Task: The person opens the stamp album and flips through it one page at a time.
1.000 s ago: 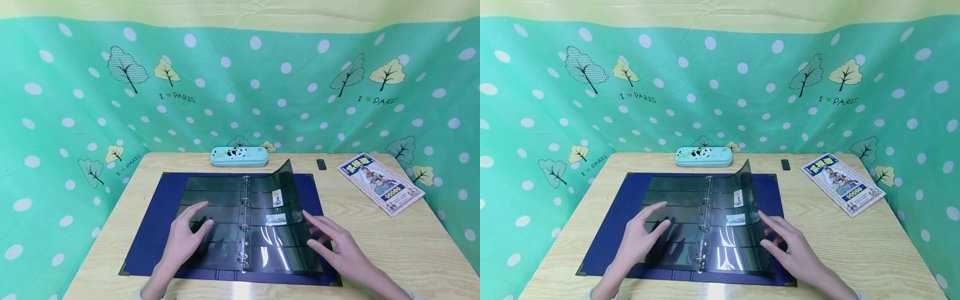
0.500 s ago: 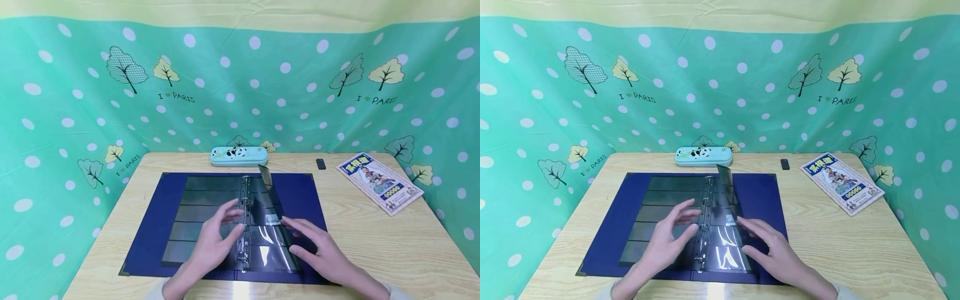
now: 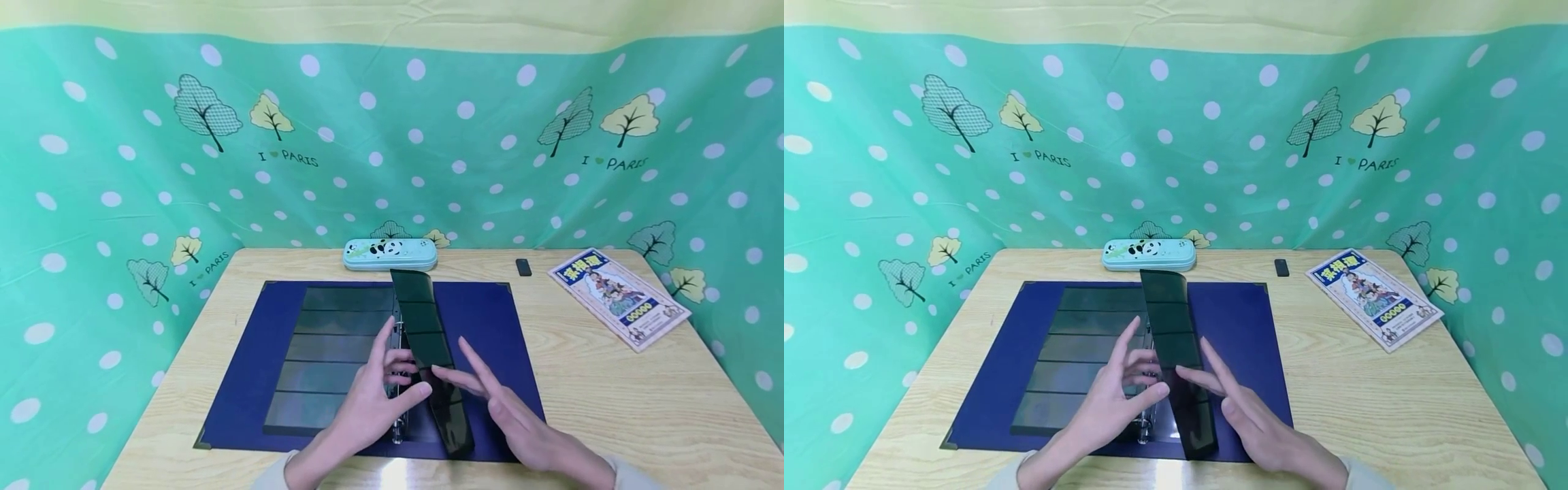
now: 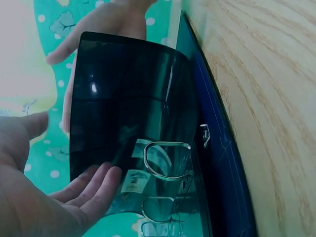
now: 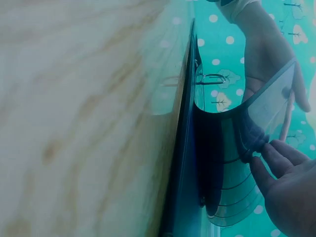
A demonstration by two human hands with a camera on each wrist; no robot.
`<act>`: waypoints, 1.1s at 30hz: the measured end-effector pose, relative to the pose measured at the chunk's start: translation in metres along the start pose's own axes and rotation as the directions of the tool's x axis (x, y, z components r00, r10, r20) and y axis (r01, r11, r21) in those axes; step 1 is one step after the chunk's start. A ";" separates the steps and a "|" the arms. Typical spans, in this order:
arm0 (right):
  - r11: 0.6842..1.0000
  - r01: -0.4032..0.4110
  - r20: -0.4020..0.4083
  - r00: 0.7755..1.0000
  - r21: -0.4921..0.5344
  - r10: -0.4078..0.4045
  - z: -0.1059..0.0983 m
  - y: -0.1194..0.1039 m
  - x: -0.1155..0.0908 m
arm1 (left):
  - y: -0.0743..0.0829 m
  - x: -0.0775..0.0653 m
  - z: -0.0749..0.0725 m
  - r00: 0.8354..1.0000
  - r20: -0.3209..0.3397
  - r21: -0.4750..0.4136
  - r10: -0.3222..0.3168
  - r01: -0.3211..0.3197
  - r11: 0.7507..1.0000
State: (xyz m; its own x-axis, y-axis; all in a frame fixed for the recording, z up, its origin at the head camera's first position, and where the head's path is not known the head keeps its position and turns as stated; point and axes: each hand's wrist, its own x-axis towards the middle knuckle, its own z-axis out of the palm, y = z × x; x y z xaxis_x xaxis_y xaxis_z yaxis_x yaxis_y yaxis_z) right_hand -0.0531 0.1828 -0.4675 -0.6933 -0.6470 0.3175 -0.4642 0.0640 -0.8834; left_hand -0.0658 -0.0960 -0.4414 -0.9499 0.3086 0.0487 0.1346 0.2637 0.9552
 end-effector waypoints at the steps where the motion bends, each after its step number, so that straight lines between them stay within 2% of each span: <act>1: 1.000 0.012 0.011 1.000 0.019 -0.013 0.000 0.000 0.000 | 0.000 0.000 0.000 1.000 0.003 0.004 0.006 -0.006 1.000; 7: 0.998 0.054 0.056 0.997 0.044 -0.057 0.001 0.002 0.001 | -0.004 -0.001 -0.002 0.996 0.029 0.065 0.086 -0.088 0.994; 11: 0.995 0.069 0.074 0.994 0.069 -0.074 -0.002 0.003 0.001 | -0.004 -0.001 -0.004 0.991 0.021 0.099 0.133 -0.134 0.986; 15: 0.993 0.105 0.034 0.994 0.060 -0.107 -0.009 0.002 0.000 | -0.005 -0.002 -0.010 0.993 0.010 0.088 0.114 -0.114 0.990; 20: 0.995 0.105 -0.038 0.994 0.005 -0.104 -0.022 0.005 -0.004 | -0.006 -0.004 -0.019 0.998 -0.004 0.025 0.070 -0.070 0.997; 24: 0.998 0.035 -0.074 0.997 -0.057 -0.039 -0.032 0.010 -0.008 | -0.008 -0.005 -0.025 0.999 -0.039 -0.022 0.034 -0.035 0.999; 28: 0.984 -0.091 -0.113 0.991 -0.155 0.074 -0.041 0.015 -0.012 | -0.007 -0.006 -0.032 0.998 -0.059 -0.081 -0.035 0.030 0.996; 30: 0.959 -0.165 -0.132 0.982 -0.229 0.138 -0.046 0.016 -0.015 | -0.006 -0.007 -0.038 0.996 -0.056 -0.126 -0.074 0.067 0.990; 33: 0.895 -0.265 -0.142 0.963 -0.358 0.229 -0.052 0.019 -0.018 | -0.005 -0.007 -0.049 0.992 -0.053 -0.187 -0.113 0.101 0.977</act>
State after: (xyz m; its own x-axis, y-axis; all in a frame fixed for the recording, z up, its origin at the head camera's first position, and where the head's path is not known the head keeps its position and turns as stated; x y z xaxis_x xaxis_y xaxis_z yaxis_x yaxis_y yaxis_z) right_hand -0.0777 0.2352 -0.4721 -0.8520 -0.5009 0.1526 -0.4292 0.5013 -0.7513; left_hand -0.0735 -0.1442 -0.4324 -0.9727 0.2279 -0.0443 -0.0176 0.1179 0.9929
